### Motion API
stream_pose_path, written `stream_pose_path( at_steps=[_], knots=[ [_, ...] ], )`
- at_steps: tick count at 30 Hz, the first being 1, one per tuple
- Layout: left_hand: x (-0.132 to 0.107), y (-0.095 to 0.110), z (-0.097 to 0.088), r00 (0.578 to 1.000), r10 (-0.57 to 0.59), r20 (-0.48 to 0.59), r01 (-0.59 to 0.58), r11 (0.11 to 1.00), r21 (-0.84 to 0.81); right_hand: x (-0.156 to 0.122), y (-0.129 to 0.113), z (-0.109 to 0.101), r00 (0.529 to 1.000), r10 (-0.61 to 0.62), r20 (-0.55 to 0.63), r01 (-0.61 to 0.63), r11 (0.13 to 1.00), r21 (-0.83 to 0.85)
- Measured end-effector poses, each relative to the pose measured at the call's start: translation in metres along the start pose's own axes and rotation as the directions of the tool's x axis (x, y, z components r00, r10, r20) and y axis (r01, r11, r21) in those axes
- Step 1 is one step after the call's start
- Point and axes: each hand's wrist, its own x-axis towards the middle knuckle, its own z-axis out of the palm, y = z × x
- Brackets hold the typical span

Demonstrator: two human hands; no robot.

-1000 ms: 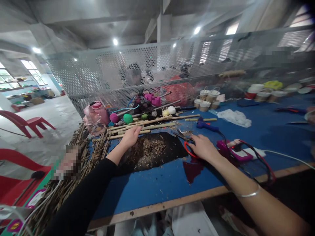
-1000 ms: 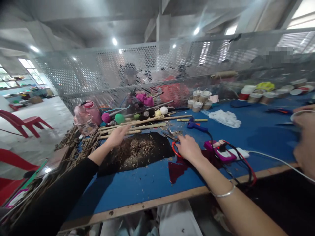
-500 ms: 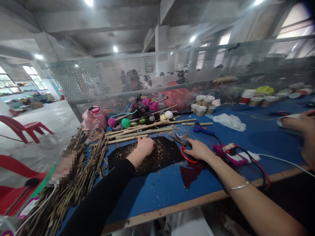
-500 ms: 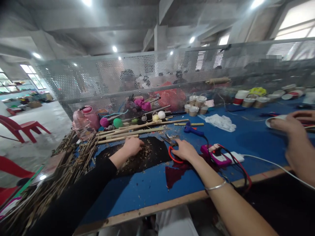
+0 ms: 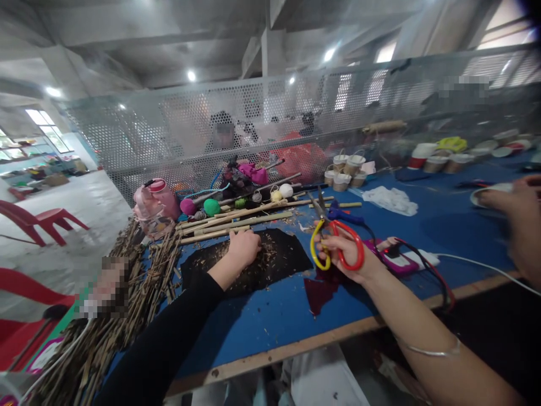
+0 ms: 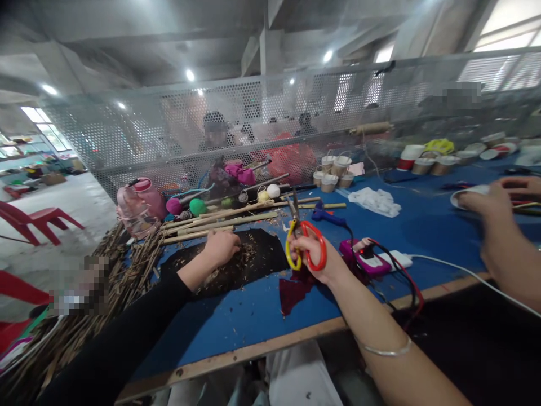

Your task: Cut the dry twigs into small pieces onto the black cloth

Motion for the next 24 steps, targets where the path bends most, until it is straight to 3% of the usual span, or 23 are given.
stream_pose_path(
  at_steps=[2, 5, 9, 12, 14, 17, 20, 24],
  knots=[
    [0.002, -0.001, 0.002, 1.000, 0.000, 0.012, 0.000, 1.000, -0.019, -0.012, -0.008, 0.011, 0.987, 0.112, 0.113, -0.127, 0.983, 0.134],
    [0.005, 0.001, 0.005, 0.999, -0.013, 0.045, 0.015, 0.999, -0.042, -0.025, -0.013, 0.024, 0.972, 0.194, 0.135, -0.222, 0.943, 0.246],
    [0.004, 0.006, 0.006, 0.999, -0.036, 0.039, 0.039, 0.997, -0.063, -0.029, -0.006, 0.031, 0.956, 0.253, 0.149, -0.290, 0.891, 0.350],
    [0.000, 0.007, 0.002, 0.998, -0.055, -0.016, 0.053, 0.993, -0.103, -0.028, 0.002, 0.030, 0.959, 0.244, 0.144, -0.279, 0.905, 0.321],
    [-0.006, 0.006, -0.003, 0.993, -0.079, -0.089, 0.066, 0.987, -0.144, -0.027, 0.008, 0.028, 0.970, 0.200, 0.139, -0.225, 0.953, 0.202],
    [-0.014, 0.001, -0.006, 0.973, -0.117, -0.198, 0.074, 0.975, -0.208, -0.026, 0.016, 0.029, 0.991, 0.058, 0.123, -0.037, 0.986, -0.163],
    [-0.020, -0.004, -0.004, 0.961, -0.138, -0.242, 0.071, 0.962, -0.264, -0.025, 0.022, 0.037, 0.985, -0.046, 0.165, 0.123, 0.858, -0.499],
    [-0.026, -0.006, 0.001, 0.945, -0.200, -0.260, 0.078, 0.908, -0.413, -0.021, 0.030, 0.050, 0.972, -0.039, 0.231, 0.189, 0.713, -0.676]
  ],
)
